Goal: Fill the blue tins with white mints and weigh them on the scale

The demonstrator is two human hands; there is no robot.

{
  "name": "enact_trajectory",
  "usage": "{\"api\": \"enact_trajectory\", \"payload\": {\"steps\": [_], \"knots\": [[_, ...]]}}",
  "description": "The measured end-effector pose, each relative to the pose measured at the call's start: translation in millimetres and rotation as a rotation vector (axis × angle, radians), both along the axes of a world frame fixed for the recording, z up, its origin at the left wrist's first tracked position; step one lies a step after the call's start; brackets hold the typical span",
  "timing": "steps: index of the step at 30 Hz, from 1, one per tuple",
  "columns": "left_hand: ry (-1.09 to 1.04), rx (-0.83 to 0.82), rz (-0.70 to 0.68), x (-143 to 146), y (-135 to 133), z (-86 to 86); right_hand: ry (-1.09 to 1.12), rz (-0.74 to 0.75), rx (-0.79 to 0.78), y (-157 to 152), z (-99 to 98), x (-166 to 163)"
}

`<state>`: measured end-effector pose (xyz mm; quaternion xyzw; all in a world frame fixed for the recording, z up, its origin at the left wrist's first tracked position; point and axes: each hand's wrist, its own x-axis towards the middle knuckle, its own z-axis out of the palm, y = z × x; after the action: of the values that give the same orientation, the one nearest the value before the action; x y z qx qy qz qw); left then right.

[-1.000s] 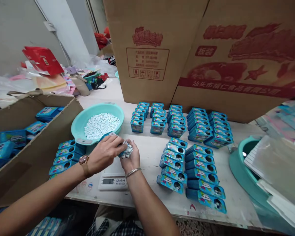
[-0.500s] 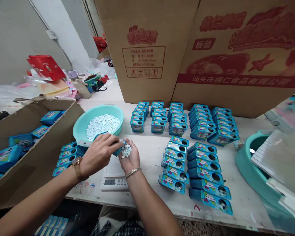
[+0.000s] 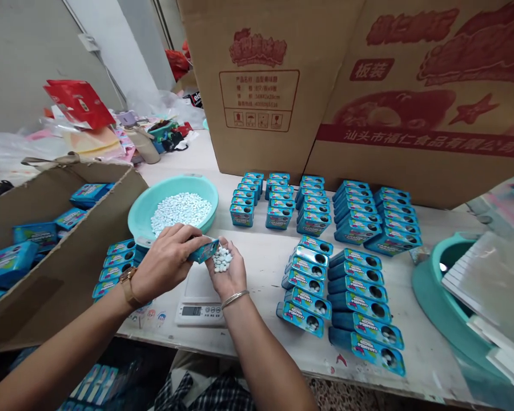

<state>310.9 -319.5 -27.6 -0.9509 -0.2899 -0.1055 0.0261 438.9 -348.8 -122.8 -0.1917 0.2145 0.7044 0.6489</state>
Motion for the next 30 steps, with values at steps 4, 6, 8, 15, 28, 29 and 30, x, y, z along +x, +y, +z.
{"api": "enact_trajectory", "payload": {"steps": [4,6,8,15,28,29,30], "knots": [[-0.289,-0.197,0.139,-18.3,-3.8,-17.2,-0.029,0.005,-0.109,-4.0,1.6,8.0],[-0.505,-0.337,0.234,-30.2,-7.6,-40.2,-0.025,0.009,-0.124,-7.3,-1.8,15.7],[-0.698,-0.497,0.342,-41.1,-13.1,-68.4,-0.014,0.008,-0.082,-10.5,-6.7,27.0],[-0.979,-0.765,0.595,-56.9,-27.3,-133.5,-0.111,-0.087,0.068,-13.4,-17.7,72.5],[-1.292,-0.645,0.538,-92.0,-55.6,-111.6,-0.237,-0.120,0.063,-15.5,-18.5,74.8],[-1.331,-0.624,0.567,-96.2,-60.6,-109.3,-0.241,-0.118,0.059,-15.6,-18.1,74.2],[-1.358,-0.605,0.600,-99.7,-65.4,-107.3,-0.242,-0.112,0.066,-15.4,-17.6,73.4]]}}
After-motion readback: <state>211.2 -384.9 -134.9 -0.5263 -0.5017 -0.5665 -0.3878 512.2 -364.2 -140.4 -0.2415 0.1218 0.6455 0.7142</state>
